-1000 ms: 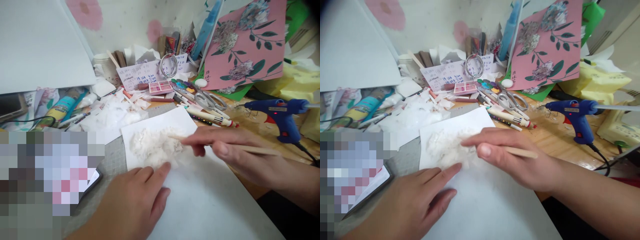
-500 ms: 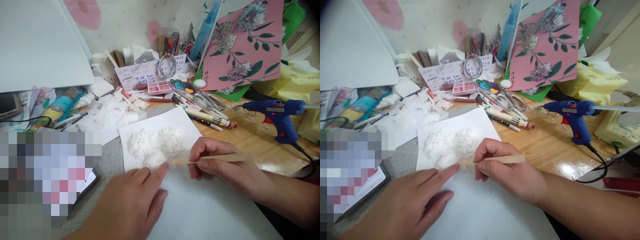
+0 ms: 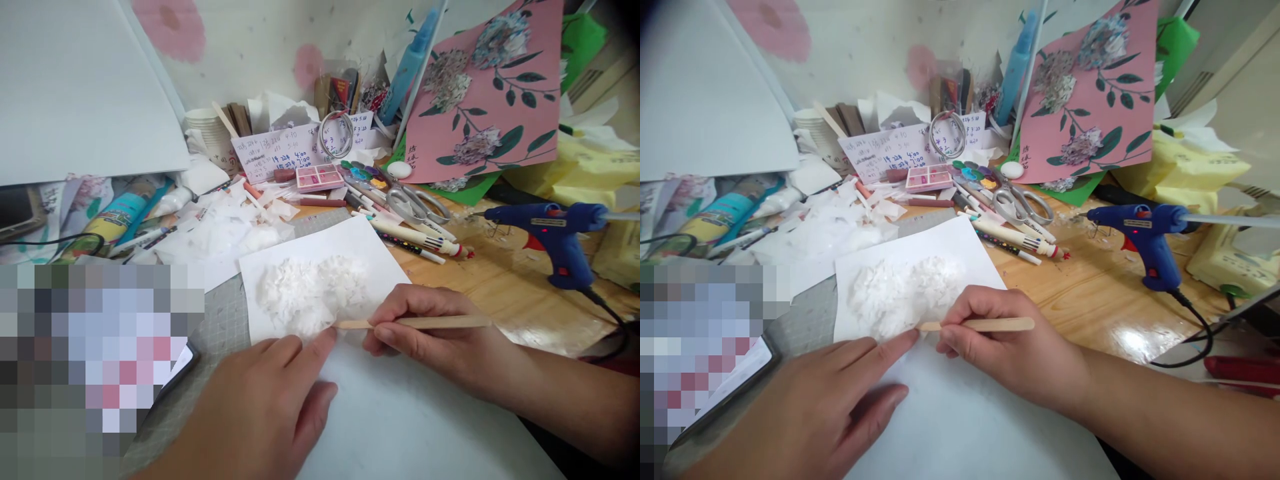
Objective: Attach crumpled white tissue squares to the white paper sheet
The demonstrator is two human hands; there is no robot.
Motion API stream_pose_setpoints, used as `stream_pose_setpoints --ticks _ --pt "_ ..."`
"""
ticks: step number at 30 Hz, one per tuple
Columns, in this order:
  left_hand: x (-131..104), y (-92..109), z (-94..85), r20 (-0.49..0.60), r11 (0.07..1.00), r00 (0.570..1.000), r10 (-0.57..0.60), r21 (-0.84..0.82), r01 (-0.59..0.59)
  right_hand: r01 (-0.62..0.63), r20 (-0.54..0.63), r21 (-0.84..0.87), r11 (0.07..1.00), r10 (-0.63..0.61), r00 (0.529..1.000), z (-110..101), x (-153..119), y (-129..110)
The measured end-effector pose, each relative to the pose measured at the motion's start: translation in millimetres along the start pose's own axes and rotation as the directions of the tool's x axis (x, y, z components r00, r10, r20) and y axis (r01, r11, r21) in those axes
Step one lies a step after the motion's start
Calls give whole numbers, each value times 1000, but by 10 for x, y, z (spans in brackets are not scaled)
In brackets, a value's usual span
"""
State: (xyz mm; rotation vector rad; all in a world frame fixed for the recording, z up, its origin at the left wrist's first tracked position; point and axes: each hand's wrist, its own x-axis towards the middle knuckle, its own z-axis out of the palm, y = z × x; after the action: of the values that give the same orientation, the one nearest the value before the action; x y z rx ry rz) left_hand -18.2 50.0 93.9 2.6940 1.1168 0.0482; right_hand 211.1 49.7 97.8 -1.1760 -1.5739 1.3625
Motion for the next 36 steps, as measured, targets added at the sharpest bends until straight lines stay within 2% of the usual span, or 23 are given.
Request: stream_pose_setpoints --ticks 3,6,9,11,13,18,26,29,31,34,36 --pt "-4 6 -11 -18 1000 1000 6 -12 -7 38 -24 -70 997 -39 999 9 -1 5" --pt "-24 22 -42 -93 999 996 1 -52 -6 50 -24 -133 990 -54 998 23 -5 19" --pt "-37 24 -80 -151 980 980 -130 -168 104 83 -11 -220 972 -88 996 40 1 25" --pt "-29 8 -94 -129 957 969 -213 -229 180 115 -6 -257 959 -120 993 52 18 16" --pt "-12 -18 -92 -107 947 964 -242 -243 211 124 -13 -253 959 -132 991 63 44 -1" --pt "14 -71 -34 -90 942 959 -267 -237 240 86 -46 -251 964 -100 994 90 93 -18" --pt "34 -71 -18 -65 922 958 -279 -296 249 135 -27 -351 927 -154 988 129 61 47" --pt "35 -73 -50 -48 906 958 -284 -341 251 83 -35 -274 958 -96 995 150 76 57" --pt "28 -88 -74 -57 898 953 -299 -355 261 27 -44 -146 989 -34 998 143 87 77" --pt "14 -121 -101 -108 904 943 -314 -336 263 1 -127 72 997 8 992 93 69 123" --pt "11 -135 -106 -130 914 944 -303 -320 249 27 -193 147 989 2 981 50 25 140"
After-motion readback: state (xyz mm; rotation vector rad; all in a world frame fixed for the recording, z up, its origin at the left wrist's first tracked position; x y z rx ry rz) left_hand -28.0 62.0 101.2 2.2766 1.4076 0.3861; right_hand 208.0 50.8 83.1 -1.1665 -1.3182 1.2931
